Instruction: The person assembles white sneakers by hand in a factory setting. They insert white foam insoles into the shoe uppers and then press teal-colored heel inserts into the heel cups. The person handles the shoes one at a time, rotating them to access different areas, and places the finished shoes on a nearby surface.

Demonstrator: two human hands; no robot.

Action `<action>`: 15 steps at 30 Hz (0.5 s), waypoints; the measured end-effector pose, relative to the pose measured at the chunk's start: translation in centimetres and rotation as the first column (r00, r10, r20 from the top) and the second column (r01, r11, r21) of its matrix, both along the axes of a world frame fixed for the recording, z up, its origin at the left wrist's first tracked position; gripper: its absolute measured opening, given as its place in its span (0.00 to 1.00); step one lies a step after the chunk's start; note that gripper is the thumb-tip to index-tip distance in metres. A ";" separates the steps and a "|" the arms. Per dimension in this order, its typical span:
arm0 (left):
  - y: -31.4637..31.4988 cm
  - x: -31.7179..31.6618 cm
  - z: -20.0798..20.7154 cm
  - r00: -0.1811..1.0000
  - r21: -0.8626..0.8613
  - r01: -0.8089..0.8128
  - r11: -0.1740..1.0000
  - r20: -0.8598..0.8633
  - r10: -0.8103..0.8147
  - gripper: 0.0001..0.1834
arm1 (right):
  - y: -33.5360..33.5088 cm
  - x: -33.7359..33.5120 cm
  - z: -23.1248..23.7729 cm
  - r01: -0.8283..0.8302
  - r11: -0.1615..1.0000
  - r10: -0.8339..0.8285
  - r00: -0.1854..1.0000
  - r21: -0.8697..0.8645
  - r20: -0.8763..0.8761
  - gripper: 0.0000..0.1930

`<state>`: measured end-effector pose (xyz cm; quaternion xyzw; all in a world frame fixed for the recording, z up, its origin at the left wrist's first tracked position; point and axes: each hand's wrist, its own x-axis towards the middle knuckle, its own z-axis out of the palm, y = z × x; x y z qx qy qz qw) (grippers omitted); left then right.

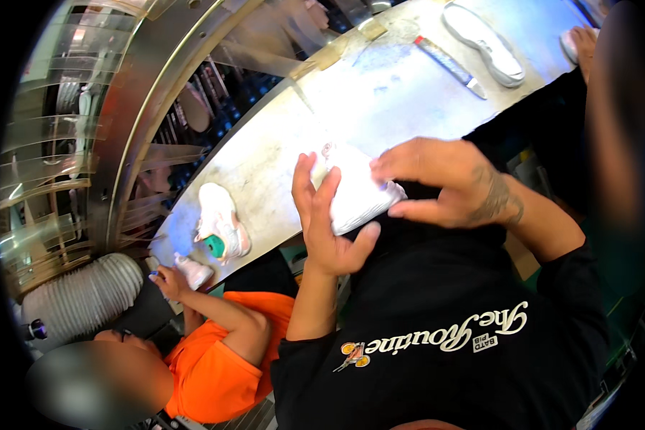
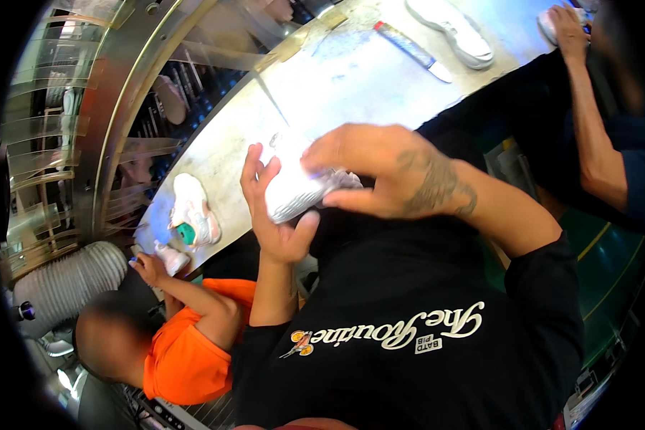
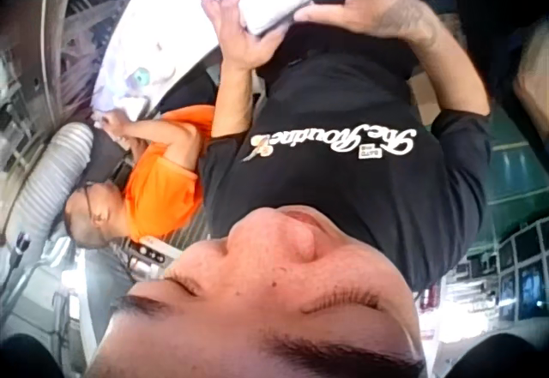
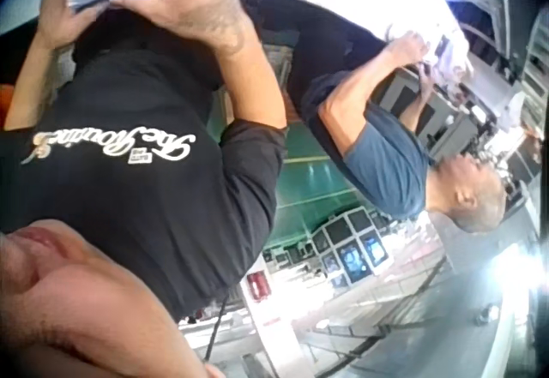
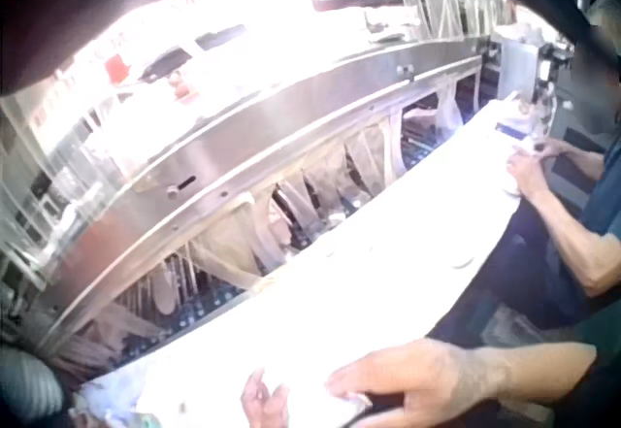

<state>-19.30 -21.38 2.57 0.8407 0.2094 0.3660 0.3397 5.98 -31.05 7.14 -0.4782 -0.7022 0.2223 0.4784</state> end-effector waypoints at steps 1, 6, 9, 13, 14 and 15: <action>0.6 -1.3 -0.2 0.996 -0.044 0.090 0.995 0.023 -0.089 0.43 | 0.0 -1.5 -0.6 -0.003 0.999 0.005 0.999 0.052 -0.035 0.23; -0.8 -1.8 1.8 0.985 -0.262 0.045 0.964 0.175 0.002 0.37 | -1.0 -7.1 -2.5 0.136 0.983 -0.113 0.977 0.122 -0.179 0.23; -1.6 -0.6 2.2 0.991 -0.153 -0.031 0.988 0.123 0.051 0.36 | -1.6 -8.4 -2.6 0.231 0.960 -0.197 0.958 0.155 -0.210 0.23; -2.1 -0.2 2.3 0.997 -0.135 -0.035 0.990 0.069 0.044 0.41 | -2.2 -8.0 -2.2 0.200 0.979 -0.183 0.934 0.027 -0.306 0.20; -2.4 0.0 2.4 0.998 -0.110 -0.037 0.993 0.042 0.042 0.42 | -2.5 -7.7 -2.0 0.160 0.986 -0.163 0.924 -0.037 -0.347 0.20; -2.7 0.2 2.5 0.999 -0.085 -0.039 0.996 0.016 0.040 0.42 | -2.5 -7.7 -1.9 0.139 0.985 -0.168 0.912 -0.104 -0.373 0.19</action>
